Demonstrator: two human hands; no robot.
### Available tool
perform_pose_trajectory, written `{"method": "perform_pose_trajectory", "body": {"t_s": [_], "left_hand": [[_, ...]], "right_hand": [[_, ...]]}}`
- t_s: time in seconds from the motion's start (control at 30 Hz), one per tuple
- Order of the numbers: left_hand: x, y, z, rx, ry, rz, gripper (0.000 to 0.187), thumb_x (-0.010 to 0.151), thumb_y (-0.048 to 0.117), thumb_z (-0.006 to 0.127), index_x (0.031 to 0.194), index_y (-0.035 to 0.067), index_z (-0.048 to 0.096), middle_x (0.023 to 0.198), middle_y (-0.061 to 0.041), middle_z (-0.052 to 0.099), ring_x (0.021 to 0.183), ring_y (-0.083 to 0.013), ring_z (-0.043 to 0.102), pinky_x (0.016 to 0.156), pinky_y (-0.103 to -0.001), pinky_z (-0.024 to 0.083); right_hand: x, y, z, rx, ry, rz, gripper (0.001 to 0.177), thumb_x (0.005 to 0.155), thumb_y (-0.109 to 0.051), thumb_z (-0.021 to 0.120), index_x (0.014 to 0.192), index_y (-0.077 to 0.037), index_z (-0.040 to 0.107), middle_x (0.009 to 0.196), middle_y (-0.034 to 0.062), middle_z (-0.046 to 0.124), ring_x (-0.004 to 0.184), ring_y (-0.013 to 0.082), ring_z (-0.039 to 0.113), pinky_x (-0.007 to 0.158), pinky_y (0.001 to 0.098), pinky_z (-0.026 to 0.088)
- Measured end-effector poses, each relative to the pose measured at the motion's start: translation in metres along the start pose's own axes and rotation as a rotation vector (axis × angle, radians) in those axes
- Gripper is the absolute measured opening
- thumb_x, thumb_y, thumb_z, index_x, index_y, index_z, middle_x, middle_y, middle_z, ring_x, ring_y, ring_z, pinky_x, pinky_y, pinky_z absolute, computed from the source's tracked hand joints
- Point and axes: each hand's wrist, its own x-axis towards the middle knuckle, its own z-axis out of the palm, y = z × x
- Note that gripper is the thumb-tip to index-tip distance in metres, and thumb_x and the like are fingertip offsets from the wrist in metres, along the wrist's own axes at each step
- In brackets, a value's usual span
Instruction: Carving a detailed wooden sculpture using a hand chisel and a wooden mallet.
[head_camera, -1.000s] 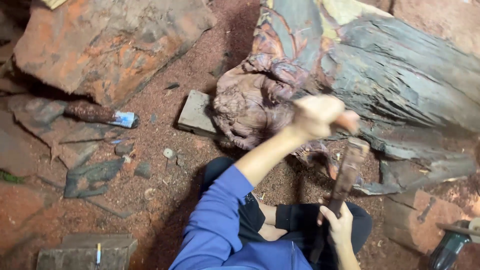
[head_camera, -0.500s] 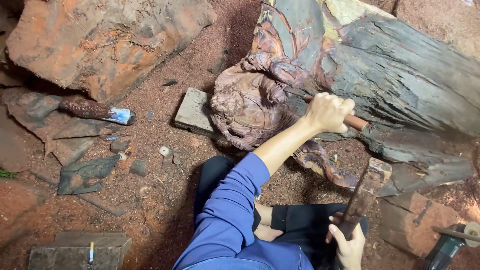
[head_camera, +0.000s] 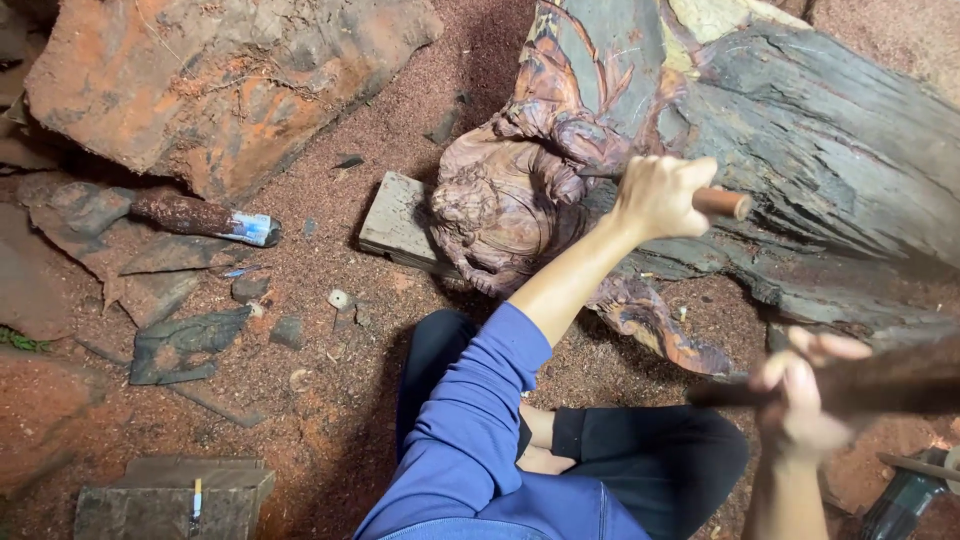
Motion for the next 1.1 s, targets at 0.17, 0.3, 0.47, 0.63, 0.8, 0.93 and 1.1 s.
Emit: {"method": "perform_pose_trajectory", "body": {"t_s": [0.17,0.3,0.47,0.63,0.8,0.93,1.1], "left_hand": [[0.015,-0.012,-0.005,-0.039,0.047,-0.17,0.013,0.069,0.015,0.065,0.067,0.013,0.052,0.042,0.005,0.05,0.031,-0.0099,0.041,0.032,-0.027,0.029],[0.02,-0.001,-0.016,-0.046,0.067,-0.162,0.022,0.079,0.023,0.059,0.06,0.018,0.048,0.043,0.009,0.048,0.028,-0.0087,0.04,0.03,-0.026,0.027],[0.023,0.009,-0.025,-0.02,0.143,-0.21,0.014,0.073,0.019,0.057,0.062,0.017,0.048,0.041,0.007,0.047,0.031,-0.0131,0.044,0.033,-0.03,0.03],[0.031,-0.015,-0.005,-0.01,0.135,-0.185,0.022,0.08,0.024,0.059,0.063,0.015,0.048,0.043,0.008,0.047,0.03,-0.0093,0.041,0.029,-0.026,0.029],[0.031,-0.003,-0.016,-0.028,0.249,-0.117,0.035,0.086,0.037,0.055,0.059,0.015,0.047,0.041,0.007,0.046,0.029,-0.0076,0.041,0.028,-0.025,0.025],[0.028,-0.009,-0.005,0.012,0.149,-0.229,0.033,0.086,0.035,0.051,0.06,0.016,0.047,0.041,0.009,0.045,0.028,-0.0082,0.04,0.027,-0.026,0.027],[0.027,-0.019,-0.001,-0.033,0.238,-0.07,0.035,0.092,0.029,0.04,0.059,0.018,0.036,0.043,0.012,0.036,0.028,-0.0046,0.03,0.023,-0.024,0.019]], "right_hand": [[0.063,-0.002,0.024,-1.12,-0.205,0.225,0.04,0.082,-0.003,0.076,0.116,0.007,0.056,0.094,0.0264,0.07,0.072,0.0385,0.066,0.062,0.0469,0.054],[0.071,-0.021,0.005,-0.986,-0.205,-0.169,0.04,0.089,0.009,0.079,0.123,0.015,0.06,0.107,0.0228,0.06,0.085,0.0333,0.056,0.079,0.0429,0.048],[0.073,-0.004,0.032,-0.442,0.098,0.003,0.02,0.108,0.01,0.052,0.128,0.005,0.055,0.103,0.012,0.062,0.071,0.0152,0.058,0.063,0.0247,0.05],[0.09,-0.018,-0.003,-1.124,-0.212,-0.065,0.044,0.086,0.005,0.077,0.126,0.015,0.059,0.105,0.0291,0.066,0.083,0.0392,0.06,0.076,0.047,0.053],[0.083,-0.017,-0.011,-0.708,0.037,-0.228,0.015,0.11,0.015,0.05,0.105,0.008,0.062,0.112,0.0195,0.064,0.104,0.0325,0.061,0.1,0.037,0.054],[0.092,-0.017,0.024,-0.818,-0.064,-0.062,0.016,0.089,0.008,0.059,0.105,0.006,0.058,0.1,0.0226,0.065,0.086,0.034,0.065,0.081,0.0433,0.056],[0.093,-0.026,-0.021,-1.327,-0.219,-0.178,0.044,0.087,-0.005,0.083,0.122,0.014,0.064,0.098,0.0283,0.069,0.072,0.0398,0.062,0.068,0.0466,0.052]]}}
